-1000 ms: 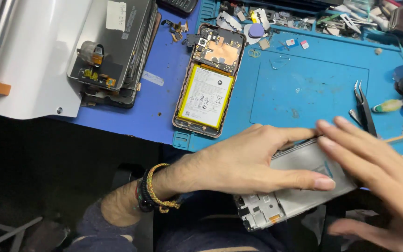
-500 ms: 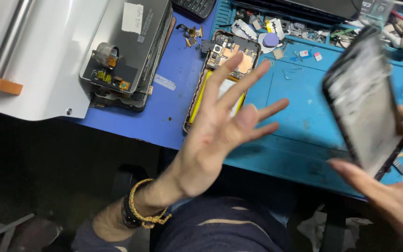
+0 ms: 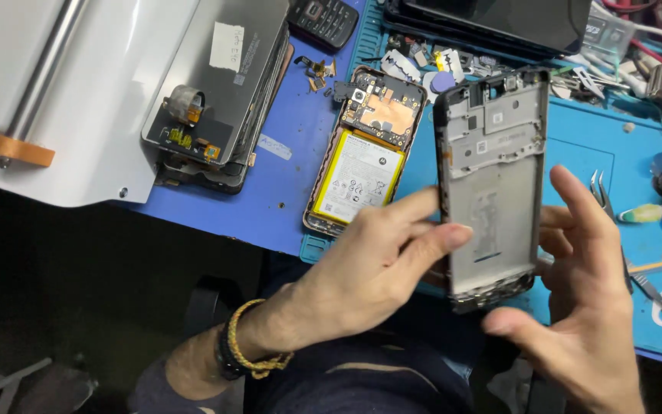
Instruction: Cleaning a smartphone frame and preparing a replacement screen panel by removing adhesive backing.
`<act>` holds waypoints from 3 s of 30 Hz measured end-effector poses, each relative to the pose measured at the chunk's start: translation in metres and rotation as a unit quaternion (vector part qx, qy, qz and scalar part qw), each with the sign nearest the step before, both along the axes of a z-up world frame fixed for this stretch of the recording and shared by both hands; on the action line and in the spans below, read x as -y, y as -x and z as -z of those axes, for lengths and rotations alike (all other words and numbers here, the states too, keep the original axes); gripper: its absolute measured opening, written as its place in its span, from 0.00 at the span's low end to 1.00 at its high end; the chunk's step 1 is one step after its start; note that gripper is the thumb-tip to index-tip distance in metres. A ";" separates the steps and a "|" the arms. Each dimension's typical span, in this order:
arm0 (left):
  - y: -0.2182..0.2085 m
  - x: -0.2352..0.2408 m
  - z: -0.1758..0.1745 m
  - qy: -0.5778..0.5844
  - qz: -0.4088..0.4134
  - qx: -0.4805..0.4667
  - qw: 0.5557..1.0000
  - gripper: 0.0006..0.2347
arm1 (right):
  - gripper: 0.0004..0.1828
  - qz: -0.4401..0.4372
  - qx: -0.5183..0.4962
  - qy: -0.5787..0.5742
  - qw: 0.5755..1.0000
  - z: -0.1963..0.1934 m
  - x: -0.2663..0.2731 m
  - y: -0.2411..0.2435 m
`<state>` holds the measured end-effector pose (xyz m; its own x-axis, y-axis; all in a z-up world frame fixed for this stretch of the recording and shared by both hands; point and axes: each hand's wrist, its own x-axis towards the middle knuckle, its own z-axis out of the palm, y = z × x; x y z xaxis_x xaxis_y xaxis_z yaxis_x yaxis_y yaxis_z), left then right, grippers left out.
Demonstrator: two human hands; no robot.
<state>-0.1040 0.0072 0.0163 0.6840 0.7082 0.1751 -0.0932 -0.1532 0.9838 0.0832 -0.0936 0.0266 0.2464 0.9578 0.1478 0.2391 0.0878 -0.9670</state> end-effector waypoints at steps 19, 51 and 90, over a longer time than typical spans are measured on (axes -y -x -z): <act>-0.011 0.001 -0.038 -0.060 -0.058 -0.153 0.985 0.42 | 0.28 0.053 -0.200 0.039 0.978 0.048 -0.005 -0.034; -0.014 -0.006 -0.010 -0.348 -0.336 -0.386 0.786 0.41 | 0.14 -0.090 0.128 -0.058 0.986 0.040 0.005 -0.048; -0.040 0.019 0.025 -0.543 -0.032 -0.032 0.839 0.13 | 0.22 0.010 0.606 -0.001 0.795 -0.007 0.043 -0.108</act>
